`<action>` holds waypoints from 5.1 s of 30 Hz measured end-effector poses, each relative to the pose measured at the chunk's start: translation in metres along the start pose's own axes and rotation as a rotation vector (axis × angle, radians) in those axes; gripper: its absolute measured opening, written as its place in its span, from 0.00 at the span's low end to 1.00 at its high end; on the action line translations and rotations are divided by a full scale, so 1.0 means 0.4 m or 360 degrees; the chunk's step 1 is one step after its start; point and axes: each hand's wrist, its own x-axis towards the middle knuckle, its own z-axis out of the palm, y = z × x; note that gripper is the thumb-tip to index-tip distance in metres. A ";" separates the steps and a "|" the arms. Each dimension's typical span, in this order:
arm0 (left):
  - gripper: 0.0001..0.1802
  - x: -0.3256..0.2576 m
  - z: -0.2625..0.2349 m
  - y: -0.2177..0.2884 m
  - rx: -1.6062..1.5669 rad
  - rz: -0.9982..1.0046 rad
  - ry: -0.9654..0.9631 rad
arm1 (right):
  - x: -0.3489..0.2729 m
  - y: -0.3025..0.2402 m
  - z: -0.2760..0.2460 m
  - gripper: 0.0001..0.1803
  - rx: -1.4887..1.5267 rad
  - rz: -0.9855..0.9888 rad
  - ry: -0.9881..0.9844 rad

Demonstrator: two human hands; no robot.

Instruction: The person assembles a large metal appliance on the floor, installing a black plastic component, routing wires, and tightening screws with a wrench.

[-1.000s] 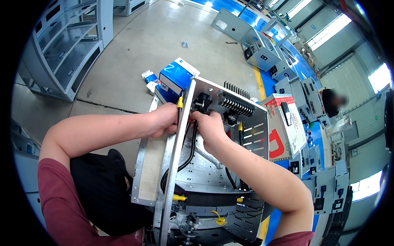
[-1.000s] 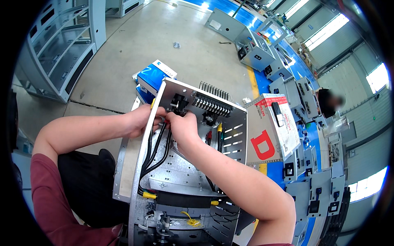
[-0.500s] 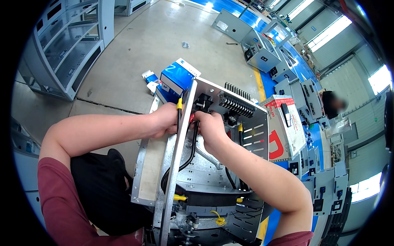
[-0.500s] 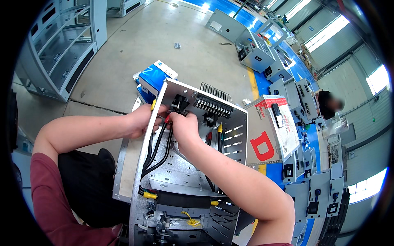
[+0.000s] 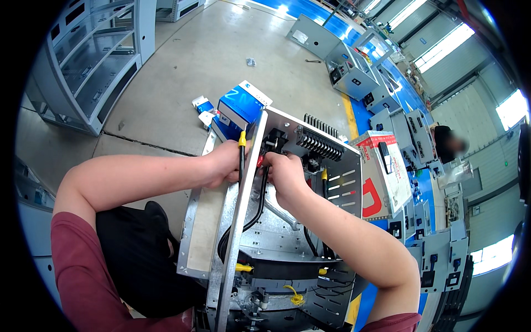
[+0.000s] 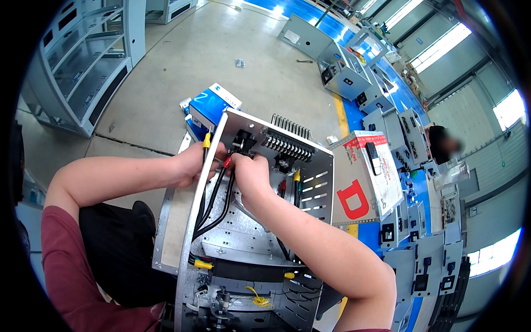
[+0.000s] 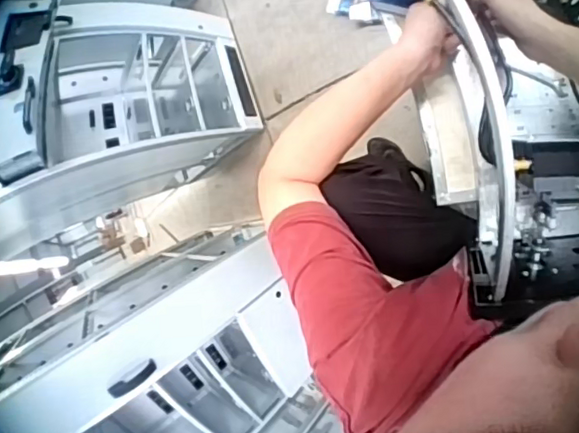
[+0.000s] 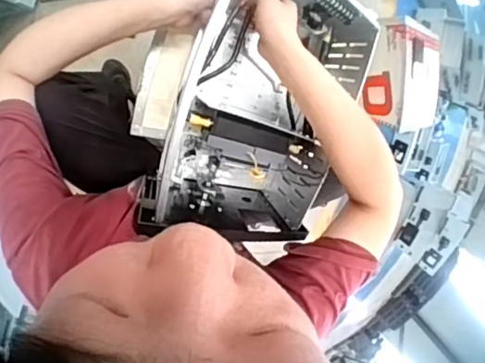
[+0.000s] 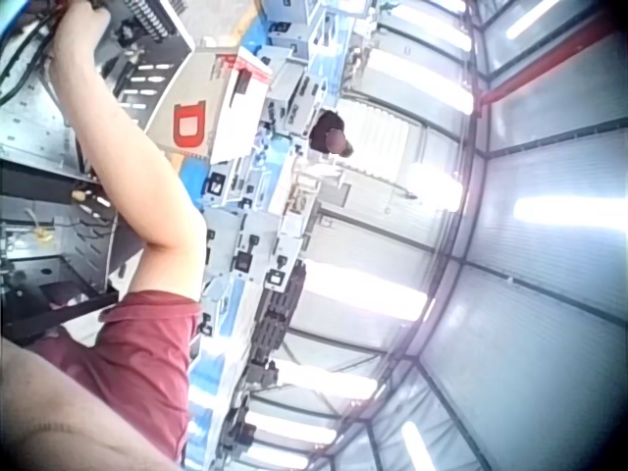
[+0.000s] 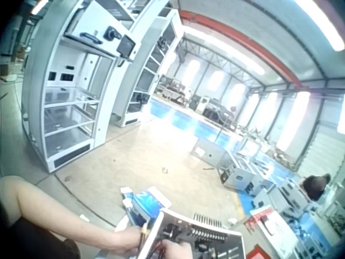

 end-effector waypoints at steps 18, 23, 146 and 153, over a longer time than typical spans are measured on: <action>0.08 0.007 -0.001 -0.006 0.0113 0.0050 0.0031 | 0.003 0.001 -0.002 0.08 0.0031 -0.0009 0.0007; 0.10 0.003 -0.016 -0.002 0.0083 0.0005 -0.0055 | 0.023 0.012 -0.008 0.11 0.0229 0.0039 -0.0049; 0.12 -0.036 0.090 -0.043 0.0131 0.0646 0.0389 | 0.023 0.024 0.001 0.11 0.0314 0.0068 -0.0041; 0.09 -0.041 0.085 -0.030 0.0010 0.0454 0.0272 | 0.032 0.031 -0.001 0.11 0.0356 0.0082 -0.0059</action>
